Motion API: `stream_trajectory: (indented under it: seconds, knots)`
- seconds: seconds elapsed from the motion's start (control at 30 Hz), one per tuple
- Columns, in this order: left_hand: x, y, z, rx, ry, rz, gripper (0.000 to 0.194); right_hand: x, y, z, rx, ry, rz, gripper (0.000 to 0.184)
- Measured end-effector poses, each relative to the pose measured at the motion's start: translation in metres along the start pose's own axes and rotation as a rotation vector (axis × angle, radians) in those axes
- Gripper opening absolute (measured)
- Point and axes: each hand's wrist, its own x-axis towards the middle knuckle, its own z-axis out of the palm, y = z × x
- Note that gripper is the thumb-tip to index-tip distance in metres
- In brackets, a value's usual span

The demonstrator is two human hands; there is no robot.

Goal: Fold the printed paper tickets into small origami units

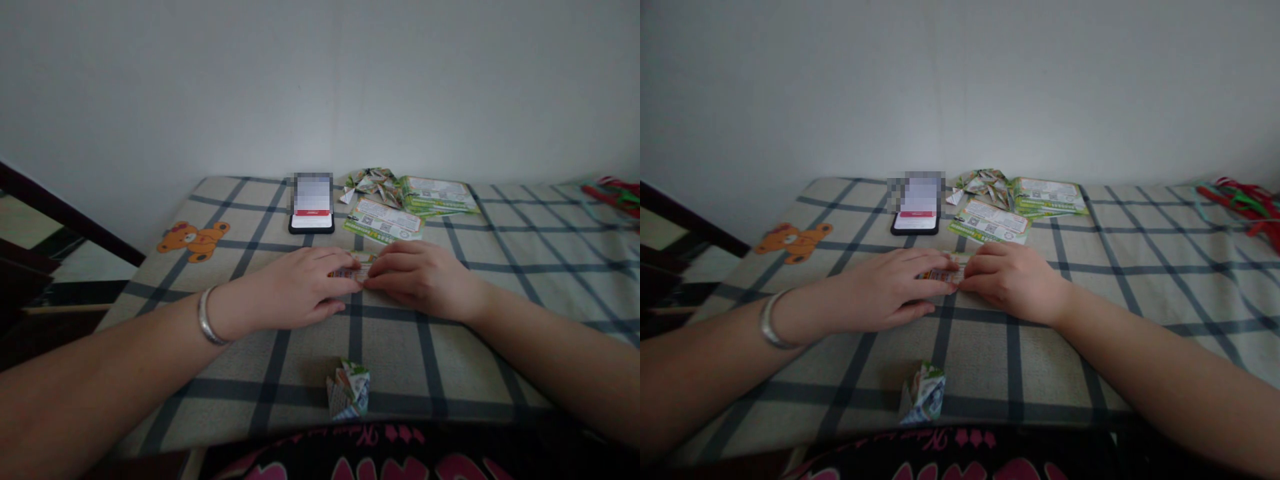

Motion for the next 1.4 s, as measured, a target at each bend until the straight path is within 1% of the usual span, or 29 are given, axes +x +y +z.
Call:
stream_trajectory:
  seconds: [0.27,0.47,0.63,0.77,0.9,1.03,1.17,1.4]
  knots:
    - [0.0025,0.0027,-0.0034,0.013,0.000,0.009,0.026,0.0005,-0.0046,0.0023,-0.042,-0.014,0.007,0.023]
    - [0.0028,0.0029,-0.0050,0.002,-0.029,0.014,0.025,0.0022,-0.0047,0.0032,-0.054,-0.030,0.013,0.021]
    - [0.0019,0.0033,-0.0039,0.003,-0.020,0.001,0.023,0.0014,-0.0036,0.0027,-0.100,-0.032,-0.030,0.023]
    - [0.0026,0.0039,-0.0046,0.006,-0.010,0.000,0.026,0.0037,-0.0053,0.0011,-0.116,-0.052,-0.019,0.023]
    - [0.0033,0.0041,-0.0057,0.014,-0.006,0.005,0.026,0.0059,-0.0061,0.0024,-0.131,-0.031,-0.018,0.023]
    - [0.0027,0.0040,-0.0057,0.024,0.005,0.007,0.029,0.0050,-0.0046,0.0024,-0.138,-0.008,0.032,0.020]
    - [0.0026,0.0040,-0.0053,0.014,0.009,0.007,0.029,0.0025,-0.0034,-0.0006,-0.097,-0.023,0.096,0.023]
    - [0.0027,0.0041,-0.0055,-0.011,0.008,-0.005,0.029,-0.0018,0.0005,-0.0006,-0.069,-0.032,0.158,0.023]
